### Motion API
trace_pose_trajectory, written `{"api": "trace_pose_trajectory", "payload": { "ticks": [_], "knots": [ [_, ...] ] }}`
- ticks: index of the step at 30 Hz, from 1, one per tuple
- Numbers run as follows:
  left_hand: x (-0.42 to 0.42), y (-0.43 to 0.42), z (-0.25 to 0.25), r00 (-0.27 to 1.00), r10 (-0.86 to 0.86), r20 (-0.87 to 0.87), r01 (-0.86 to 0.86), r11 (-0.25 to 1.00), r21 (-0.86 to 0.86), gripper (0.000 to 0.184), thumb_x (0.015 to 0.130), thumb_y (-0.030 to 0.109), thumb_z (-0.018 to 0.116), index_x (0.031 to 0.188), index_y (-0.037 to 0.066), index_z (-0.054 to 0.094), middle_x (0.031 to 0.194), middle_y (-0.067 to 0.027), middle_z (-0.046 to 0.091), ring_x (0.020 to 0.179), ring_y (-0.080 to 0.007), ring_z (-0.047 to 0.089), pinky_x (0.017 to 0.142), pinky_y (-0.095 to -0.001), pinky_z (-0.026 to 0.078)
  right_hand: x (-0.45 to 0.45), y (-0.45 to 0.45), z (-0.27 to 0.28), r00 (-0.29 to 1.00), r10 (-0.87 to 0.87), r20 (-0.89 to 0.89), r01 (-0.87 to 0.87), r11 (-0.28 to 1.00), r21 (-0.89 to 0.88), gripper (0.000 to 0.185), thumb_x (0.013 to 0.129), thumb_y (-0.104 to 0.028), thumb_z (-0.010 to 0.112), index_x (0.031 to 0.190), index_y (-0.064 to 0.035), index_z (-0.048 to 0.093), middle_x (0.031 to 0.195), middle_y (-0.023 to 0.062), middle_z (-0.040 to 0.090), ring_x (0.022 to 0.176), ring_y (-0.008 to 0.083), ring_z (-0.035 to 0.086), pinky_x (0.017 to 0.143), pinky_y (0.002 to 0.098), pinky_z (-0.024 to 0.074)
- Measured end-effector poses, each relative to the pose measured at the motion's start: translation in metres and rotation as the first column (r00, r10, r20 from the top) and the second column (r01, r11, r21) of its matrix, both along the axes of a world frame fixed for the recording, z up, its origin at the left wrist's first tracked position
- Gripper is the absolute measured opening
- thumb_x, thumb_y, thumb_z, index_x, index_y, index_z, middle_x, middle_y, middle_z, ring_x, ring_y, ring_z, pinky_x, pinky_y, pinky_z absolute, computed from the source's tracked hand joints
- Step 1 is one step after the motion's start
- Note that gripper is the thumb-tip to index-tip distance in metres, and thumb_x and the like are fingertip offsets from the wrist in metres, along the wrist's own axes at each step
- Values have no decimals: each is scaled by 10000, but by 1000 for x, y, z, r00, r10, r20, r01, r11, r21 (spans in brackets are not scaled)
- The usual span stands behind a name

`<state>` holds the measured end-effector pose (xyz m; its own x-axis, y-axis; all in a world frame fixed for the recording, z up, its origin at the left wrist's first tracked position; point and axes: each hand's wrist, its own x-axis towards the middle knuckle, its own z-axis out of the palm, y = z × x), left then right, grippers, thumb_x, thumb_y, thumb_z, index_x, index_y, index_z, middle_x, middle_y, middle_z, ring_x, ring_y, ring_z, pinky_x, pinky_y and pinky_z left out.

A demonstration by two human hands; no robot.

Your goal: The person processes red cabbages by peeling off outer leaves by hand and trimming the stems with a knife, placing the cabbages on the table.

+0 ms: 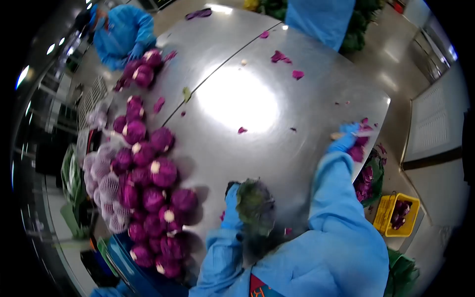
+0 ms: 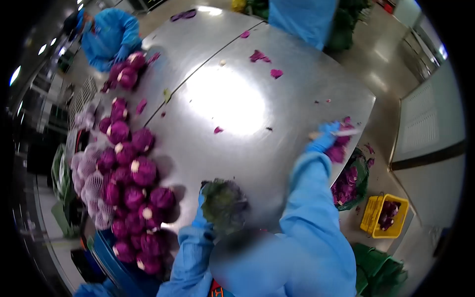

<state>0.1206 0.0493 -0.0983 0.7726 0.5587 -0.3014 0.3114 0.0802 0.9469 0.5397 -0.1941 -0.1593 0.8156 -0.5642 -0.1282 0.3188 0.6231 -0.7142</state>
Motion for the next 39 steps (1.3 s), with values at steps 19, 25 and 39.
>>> {"api": "trace_pose_trajectory", "payload": {
  "ticks": [19, 25, 39],
  "knots": [
    [12, -40, 60, 808, 95, -582, 348, 720, 600, 307, 829, 318, 598, 1071, 132, 568, 1011, -150, 639, 951, -302, 614, 847, -391, 486, -402, 14, 217, -263, 885, -384, -840, -406, -359, 305, 924, -112, 589, 1216, -27, 614, 1053, 37, 676, 747, 61, 539, 691, 242, 468],
    [26, -21, 55, 823, -153, -547, 439, 782, 443, 316, 826, 405, 589, 1004, 145, 612, 980, -67, 661, 933, -226, 620, 833, -340, 482, -359, 73, 199, 394, 906, -153, -374, 6, -927, 310, 906, -65, 560, 1213, -61, 604, 1181, 59, 644, 1046, 170, 632, 886, 274, 490],
    [19, -15, 63, 825, 26, -564, 207, 915, 345, 742, 566, 606, 787, 1017, 31, 659, 1022, -141, 671, 954, -242, 640, 847, -338, 501, -283, 127, 172, 590, 775, -227, -75, -227, -971, 330, 856, -51, 551, 1171, -130, 606, 1124, 66, 587, 934, 275, 620, 745, 332, 504]
  ]
}}
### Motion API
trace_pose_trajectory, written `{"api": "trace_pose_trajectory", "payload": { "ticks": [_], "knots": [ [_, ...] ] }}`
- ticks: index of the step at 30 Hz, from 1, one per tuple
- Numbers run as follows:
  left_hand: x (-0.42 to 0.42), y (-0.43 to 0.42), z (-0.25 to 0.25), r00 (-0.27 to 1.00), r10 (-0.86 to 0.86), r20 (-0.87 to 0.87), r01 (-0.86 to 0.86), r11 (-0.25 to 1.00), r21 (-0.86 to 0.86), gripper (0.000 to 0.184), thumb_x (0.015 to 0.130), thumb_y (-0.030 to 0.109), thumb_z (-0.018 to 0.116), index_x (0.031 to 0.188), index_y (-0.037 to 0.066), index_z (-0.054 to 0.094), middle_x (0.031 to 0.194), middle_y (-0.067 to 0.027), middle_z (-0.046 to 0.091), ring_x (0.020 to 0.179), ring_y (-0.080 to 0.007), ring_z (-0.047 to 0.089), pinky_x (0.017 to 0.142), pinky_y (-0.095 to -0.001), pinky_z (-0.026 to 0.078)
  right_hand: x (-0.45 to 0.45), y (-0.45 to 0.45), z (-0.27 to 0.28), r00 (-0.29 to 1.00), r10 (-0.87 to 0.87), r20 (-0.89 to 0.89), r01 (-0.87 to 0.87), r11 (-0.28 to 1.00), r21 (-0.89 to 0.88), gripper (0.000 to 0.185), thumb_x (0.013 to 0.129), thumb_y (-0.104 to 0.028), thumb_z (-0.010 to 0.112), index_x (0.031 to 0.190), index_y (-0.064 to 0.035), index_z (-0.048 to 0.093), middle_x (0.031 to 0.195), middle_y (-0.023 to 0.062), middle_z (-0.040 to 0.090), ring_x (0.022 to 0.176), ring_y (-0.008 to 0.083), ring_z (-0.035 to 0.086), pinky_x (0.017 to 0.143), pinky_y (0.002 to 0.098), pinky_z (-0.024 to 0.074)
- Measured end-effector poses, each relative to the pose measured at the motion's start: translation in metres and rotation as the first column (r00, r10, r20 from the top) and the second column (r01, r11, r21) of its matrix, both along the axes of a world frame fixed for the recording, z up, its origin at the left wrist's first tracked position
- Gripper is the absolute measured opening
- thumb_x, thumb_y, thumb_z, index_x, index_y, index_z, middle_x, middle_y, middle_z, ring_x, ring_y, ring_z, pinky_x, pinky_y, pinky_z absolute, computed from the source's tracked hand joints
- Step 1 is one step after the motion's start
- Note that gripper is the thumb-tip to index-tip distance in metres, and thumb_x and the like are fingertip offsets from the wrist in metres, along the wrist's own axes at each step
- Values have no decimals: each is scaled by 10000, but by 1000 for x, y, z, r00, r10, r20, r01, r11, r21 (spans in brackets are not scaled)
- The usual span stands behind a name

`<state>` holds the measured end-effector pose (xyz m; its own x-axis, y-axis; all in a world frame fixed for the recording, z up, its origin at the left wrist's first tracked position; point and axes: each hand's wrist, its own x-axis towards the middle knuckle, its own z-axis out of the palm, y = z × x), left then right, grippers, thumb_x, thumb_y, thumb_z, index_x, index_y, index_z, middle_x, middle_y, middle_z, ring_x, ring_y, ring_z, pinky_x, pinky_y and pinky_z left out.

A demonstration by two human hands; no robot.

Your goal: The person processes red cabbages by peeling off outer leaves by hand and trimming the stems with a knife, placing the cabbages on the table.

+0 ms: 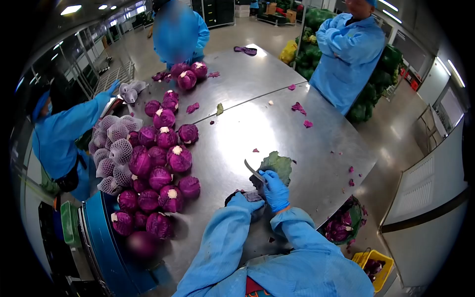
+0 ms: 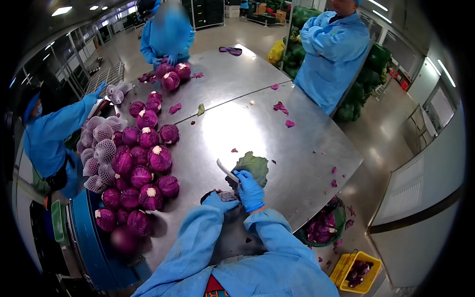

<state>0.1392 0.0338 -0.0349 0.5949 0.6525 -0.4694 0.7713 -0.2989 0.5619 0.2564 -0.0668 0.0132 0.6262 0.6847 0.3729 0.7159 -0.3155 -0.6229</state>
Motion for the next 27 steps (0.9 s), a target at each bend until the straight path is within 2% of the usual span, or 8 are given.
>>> {"api": "trace_pose_trajectory", "payload": {
  "ticks": [6, 9, 13, 17, 18, 21, 25, 27],
  "knots": [
    [-8, -7, 5, 972, -133, 193, 141, 990, -28, 789, 600, 627, 736, 1063, -3, 632, 1103, -181, 639, 1008, -296, 627, 886, -347, 490, 29, -5, -29, 999, -43, 6, 42, 996, 76, 355, 845, -51, 549, 1185, -134, 605, 1120, 108, 587, 938, 321, 605, 791, 356, 493],
    [-22, -31, -2, 929, -338, 148, 293, 919, 264, 560, 596, 550, 747, 907, 92, 662, 920, -148, 665, 854, -295, 638, 758, -376, 516, 32, -26, -75, 995, -84, -57, 63, 952, -299, 371, 829, -62, 564, 1192, -128, 604, 1099, 129, 588, 947, 343, 595, 809, 360, 492],
    [-41, -70, 27, 864, -425, 268, 106, 676, 729, 587, 598, 512, 748, 983, 84, 631, 972, -188, 625, 909, -345, 595, 855, -447, 468, 42, -33, -110, 895, 57, -443, -62, 998, 2, 389, 826, -68, 612, 1215, -75, 594, 1051, 104, 651, 924, 218, 639, 789, 320, 499],
    [-35, -49, 24, 934, -339, 113, 346, 936, -56, 943, 532, 550, 798, 1245, 24, 477, 1265, -254, 456, 1185, -403, 431, 1048, -409, 349, 33, -40, -23, 263, 190, -946, -193, 971, 142, 499, 828, -143, 705, 1296, -56, 553, 1116, 51, 661, 959, 145, 619, 869, 277, 477],
    [-35, -56, 22, 943, -321, 90, 317, 947, 53, 1002, 525, 542, 802, 1293, 21, 424, 1293, -249, 430, 1205, -397, 411, 1059, -410, 337, 29, -44, -22, 195, 323, -926, -311, 916, 255, 576, 820, -186, 735, 1332, -42, 514, 1107, 28, 657, 941, 148, 613, 872, 269, 469],
    [-29, -71, 38, 962, -265, 58, 249, 947, 205, 1198, 512, 537, 815, 1413, 0, 236, 1403, -237, 319, 1281, -388, 334, 1088, -423, 302, 12, -38, -17, 615, 544, -571, -624, 778, 70, 594, 812, -196, 744, 1338, -51, 510, 1078, 25, 659, 908, 144, 609, 850, 263, 469],
    [-27, -80, 46, 971, -239, 13, 227, 939, 257, 1255, 506, 549, 824, 1422, -21, 184, 1400, -218, 326, 1287, -373, 333, 1060, -449, 325, 17, -27, -15, 601, 258, -756, -557, 814, -165, 503, 795, -183, 746, 1256, -75, 576, 1144, 78, 646, 921, 150, 607, 843, 304, 481],
    [-23, -89, 47, 971, -239, -18, 230, 911, 343, 1172, 480, 509, 849, 1360, -17, 281, 1298, -237, 411, 1192, -379, 421, 995, -446, 392, 8, -27, -26, 796, 164, -582, -378, 886, -267, 392, 777, -187, 736, 1142, -84, 636, 1064, 113, 645, 907, 220, 627, 806, 343, 496]
  ]
}}
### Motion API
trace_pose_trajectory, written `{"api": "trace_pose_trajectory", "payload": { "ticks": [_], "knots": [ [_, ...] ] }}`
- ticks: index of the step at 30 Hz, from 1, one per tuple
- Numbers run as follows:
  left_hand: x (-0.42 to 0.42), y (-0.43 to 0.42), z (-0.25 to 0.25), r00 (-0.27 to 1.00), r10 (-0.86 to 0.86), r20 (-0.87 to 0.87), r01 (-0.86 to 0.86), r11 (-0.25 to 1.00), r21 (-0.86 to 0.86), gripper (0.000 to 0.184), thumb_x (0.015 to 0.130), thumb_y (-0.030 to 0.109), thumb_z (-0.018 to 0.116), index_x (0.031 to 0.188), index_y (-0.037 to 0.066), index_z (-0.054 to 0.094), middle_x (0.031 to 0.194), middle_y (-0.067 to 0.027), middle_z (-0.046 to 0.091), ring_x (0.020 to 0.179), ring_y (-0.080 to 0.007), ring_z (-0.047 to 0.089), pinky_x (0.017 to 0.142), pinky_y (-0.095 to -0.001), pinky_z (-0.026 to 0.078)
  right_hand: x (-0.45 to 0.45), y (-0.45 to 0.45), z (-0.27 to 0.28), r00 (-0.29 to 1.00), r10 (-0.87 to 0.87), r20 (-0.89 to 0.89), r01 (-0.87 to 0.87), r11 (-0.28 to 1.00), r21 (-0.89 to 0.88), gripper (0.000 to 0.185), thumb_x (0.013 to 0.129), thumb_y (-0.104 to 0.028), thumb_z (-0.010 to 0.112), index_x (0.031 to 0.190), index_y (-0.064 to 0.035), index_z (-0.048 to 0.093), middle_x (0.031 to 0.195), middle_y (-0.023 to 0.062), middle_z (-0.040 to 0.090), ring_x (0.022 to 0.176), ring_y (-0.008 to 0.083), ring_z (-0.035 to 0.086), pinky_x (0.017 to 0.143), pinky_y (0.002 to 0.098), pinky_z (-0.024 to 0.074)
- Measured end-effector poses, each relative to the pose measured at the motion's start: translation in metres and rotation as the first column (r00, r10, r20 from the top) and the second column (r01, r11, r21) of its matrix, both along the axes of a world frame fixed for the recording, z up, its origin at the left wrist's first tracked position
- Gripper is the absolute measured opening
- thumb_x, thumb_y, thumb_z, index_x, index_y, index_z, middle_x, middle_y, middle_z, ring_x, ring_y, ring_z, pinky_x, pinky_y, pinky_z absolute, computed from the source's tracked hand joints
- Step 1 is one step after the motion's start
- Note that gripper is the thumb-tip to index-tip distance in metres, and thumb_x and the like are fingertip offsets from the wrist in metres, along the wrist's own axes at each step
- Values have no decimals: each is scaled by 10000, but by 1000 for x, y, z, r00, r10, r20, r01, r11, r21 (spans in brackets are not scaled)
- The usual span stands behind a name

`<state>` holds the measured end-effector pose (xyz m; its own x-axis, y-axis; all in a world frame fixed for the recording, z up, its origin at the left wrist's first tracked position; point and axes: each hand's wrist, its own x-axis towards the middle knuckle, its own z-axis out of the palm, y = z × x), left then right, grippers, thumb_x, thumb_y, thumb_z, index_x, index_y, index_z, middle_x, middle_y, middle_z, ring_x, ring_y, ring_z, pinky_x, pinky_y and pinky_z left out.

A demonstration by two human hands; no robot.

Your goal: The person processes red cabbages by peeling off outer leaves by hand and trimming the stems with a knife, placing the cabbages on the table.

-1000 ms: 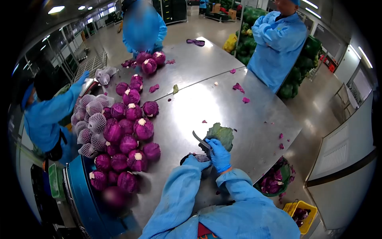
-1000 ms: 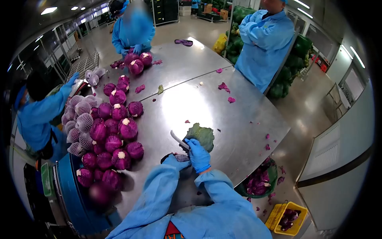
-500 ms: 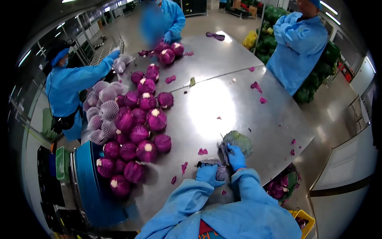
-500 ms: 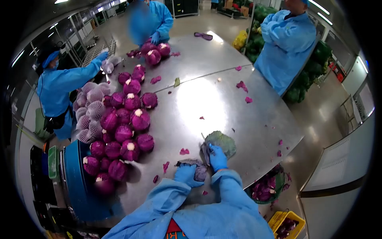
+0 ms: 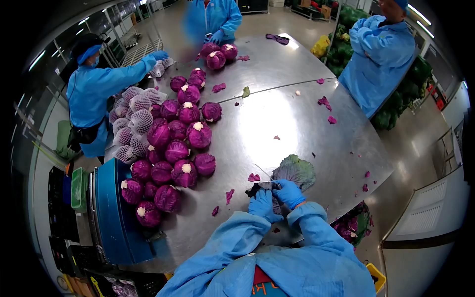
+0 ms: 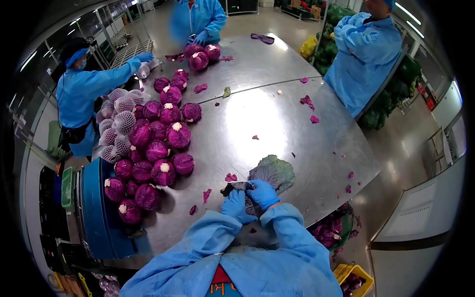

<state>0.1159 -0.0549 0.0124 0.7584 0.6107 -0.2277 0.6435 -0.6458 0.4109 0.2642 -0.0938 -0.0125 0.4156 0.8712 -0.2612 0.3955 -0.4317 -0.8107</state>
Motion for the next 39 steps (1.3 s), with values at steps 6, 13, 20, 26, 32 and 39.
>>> {"api": "trace_pose_trajectory", "payload": {
  "ticks": [6, 13, 20, 26, 32, 39],
  "knots": [
    [9, 1, 20, 998, 36, -43, -47, 960, -275, 733, 643, 412, 759, 1204, 42, 466, 1199, -189, 494, 1160, -374, 467, 934, -493, 411, -4, 1, -33, 854, -163, 494, 67, 976, 205, 210, 805, -221, 610, 977, -124, 680, 909, 139, 613, 858, 340, 604, 714, 440, 498],
    [-25, -64, -48, 928, -263, 265, 106, 866, 489, 403, 815, 266, 571, 1189, 123, 534, 1222, -102, 489, 1166, -280, 457, 944, -533, 377, 104, -35, -118, 820, -461, 339, 470, 881, 58, 371, 787, -221, 605, 1094, -15, 639, 1019, 186, 665, 912, 315, 631, 821, 398, 485],
    [-59, 7, -24, 972, 148, 184, -114, 977, -180, 937, 585, 525, 790, 1329, 119, 391, 1309, -194, 436, 1224, -376, 420, 1009, -504, 353, 142, -238, -152, 583, -812, 34, 803, 582, 126, 422, 807, -151, 612, 1152, 87, 566, 996, 161, 636, 834, 236, 575, 784, 343, 484],
    [-57, 19, -23, 971, 185, 149, -164, 976, -143, 1051, 616, 597, 747, 1381, 16, 319, 1367, -297, 353, 1279, -440, 346, 1063, -510, 302, 60, -243, -29, 353, -923, 150, 856, 384, 345, 356, 854, -108, 576, 1164, 68, 573, 1025, 149, 636, 837, 243, 597, 755, 351, 503],
    [-43, 8, 5, 977, 108, -181, -124, 989, -77, 1221, 565, 570, 807, 1454, 16, 177, 1442, -302, 237, 1333, -472, 251, 1096, -508, 269, 41, -171, -6, 774, -633, -8, 581, 704, 409, 407, 919, -125, 542, 1316, -55, 486, 1213, 77, 586, 1050, 195, 570, 926, 311, 444],
    [-45, 12, -18, 985, 172, -31, -175, 979, -100, 1266, 499, 439, 878, 1428, -51, 172, 1411, -263, 292, 1305, -426, 304, 1091, -476, 264, -57, -92, 6, 997, -74, -11, 73, 997, -25, 305, 880, -283, 564, 1147, -137, 577, 881, 120, 659, 749, 300, 647, 700, 400, 523]
  ]
}}
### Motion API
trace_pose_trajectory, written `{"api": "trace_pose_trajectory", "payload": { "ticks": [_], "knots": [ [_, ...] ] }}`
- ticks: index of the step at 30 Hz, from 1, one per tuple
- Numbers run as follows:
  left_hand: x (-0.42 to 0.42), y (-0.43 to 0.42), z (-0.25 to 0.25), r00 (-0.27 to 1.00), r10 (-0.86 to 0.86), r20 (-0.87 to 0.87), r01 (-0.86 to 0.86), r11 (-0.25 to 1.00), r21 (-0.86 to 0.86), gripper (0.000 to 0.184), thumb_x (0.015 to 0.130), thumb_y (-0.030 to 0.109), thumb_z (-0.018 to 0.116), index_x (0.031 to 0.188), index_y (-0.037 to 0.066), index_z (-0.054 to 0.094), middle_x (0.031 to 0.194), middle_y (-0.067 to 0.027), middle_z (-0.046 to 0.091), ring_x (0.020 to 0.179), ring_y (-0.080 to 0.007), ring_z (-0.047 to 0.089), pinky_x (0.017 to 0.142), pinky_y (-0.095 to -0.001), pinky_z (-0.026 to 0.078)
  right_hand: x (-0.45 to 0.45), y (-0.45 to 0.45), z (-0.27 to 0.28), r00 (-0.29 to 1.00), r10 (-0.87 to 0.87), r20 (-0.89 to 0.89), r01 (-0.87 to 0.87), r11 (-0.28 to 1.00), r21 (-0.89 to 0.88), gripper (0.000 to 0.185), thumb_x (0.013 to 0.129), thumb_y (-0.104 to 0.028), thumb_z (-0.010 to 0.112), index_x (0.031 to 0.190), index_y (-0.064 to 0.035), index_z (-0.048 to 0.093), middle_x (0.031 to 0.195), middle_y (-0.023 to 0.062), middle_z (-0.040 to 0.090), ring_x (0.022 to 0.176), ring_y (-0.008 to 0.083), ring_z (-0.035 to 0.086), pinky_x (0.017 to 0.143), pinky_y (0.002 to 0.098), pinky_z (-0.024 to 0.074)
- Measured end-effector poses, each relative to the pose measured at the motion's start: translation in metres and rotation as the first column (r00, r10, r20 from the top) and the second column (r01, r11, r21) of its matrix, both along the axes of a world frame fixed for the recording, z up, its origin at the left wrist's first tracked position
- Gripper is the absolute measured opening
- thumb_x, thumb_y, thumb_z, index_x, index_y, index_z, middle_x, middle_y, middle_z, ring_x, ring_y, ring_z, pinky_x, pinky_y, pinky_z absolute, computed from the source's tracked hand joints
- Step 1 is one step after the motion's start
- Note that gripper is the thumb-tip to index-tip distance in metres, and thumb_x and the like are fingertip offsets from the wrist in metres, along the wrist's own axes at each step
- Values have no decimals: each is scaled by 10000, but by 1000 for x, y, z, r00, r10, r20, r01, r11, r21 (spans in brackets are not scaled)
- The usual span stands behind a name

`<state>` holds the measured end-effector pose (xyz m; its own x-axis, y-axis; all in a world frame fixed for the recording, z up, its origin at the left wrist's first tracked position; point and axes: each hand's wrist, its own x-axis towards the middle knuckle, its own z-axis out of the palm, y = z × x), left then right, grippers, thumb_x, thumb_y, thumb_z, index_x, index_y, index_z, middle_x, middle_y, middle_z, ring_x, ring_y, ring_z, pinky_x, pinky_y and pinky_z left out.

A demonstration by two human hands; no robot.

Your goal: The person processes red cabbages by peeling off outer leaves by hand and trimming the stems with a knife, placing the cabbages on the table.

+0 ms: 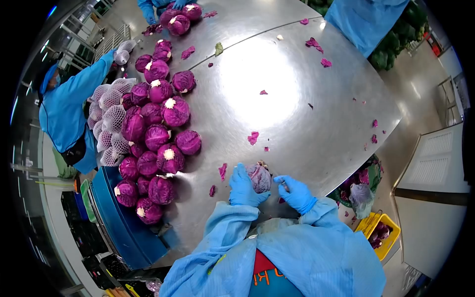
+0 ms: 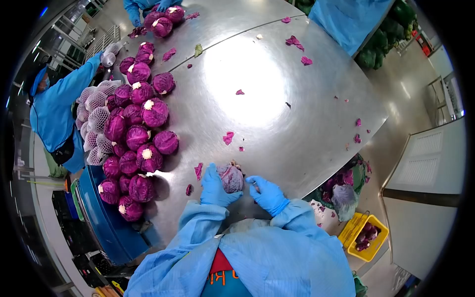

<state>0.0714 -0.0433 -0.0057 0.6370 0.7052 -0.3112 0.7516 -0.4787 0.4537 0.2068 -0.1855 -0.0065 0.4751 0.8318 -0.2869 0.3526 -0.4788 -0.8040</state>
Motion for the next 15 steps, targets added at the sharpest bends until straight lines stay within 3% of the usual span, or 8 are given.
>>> {"api": "trace_pose_trajectory", "payload": {
  "ticks": [2, 5, 8, 15],
  "knots": [
    [-1, 2, -2, 1000, -16, 22, 15, 999, 38, 1256, 475, 428, 882, 1414, -58, 205, 1377, -251, 342, 1279, -412, 343, 1074, -466, 287, -7, 4, -3, 997, 58, -49, -59, 998, -12, 251, 875, -260, 555, 1083, -123, 585, 834, 131, 648, 728, 336, 637, 675, 424, 519],
    [-1, 8, 1, 997, -71, 22, 71, 997, 21, 1234, 479, 409, 882, 1411, -45, 212, 1377, -246, 340, 1275, -413, 343, 1069, -466, 299, -5, 4, -15, 992, 124, 36, -122, 992, -37, 196, 863, -230, 547, 1011, -103, 555, 797, 160, 631, 721, 368, 628, 642, 455, 505],
    [3, 13, 12, 996, -84, -22, 83, 996, -39, 1212, 498, 396, 880, 1417, -15, 206, 1407, -233, 311, 1285, -421, 326, 1064, -478, 320, 3, 6, -23, 977, 214, 2, -212, 971, -109, 181, 859, -199, 559, 1000, -86, 558, 768, 155, 632, 700, 332, 646, 631, 421, 518],
    [17, 10, 19, 991, -90, -103, 93, 995, 24, 1151, 486, 384, 876, 1389, 19, 263, 1389, -208, 345, 1237, -421, 381, 978, -494, 410, 15, 25, -18, 933, 341, 116, -264, 866, -425, 217, 863, -205, 548, 1007, -52, 496, 816, 215, 639, 763, 414, 630, 662, 509, 496]
  ]
}}
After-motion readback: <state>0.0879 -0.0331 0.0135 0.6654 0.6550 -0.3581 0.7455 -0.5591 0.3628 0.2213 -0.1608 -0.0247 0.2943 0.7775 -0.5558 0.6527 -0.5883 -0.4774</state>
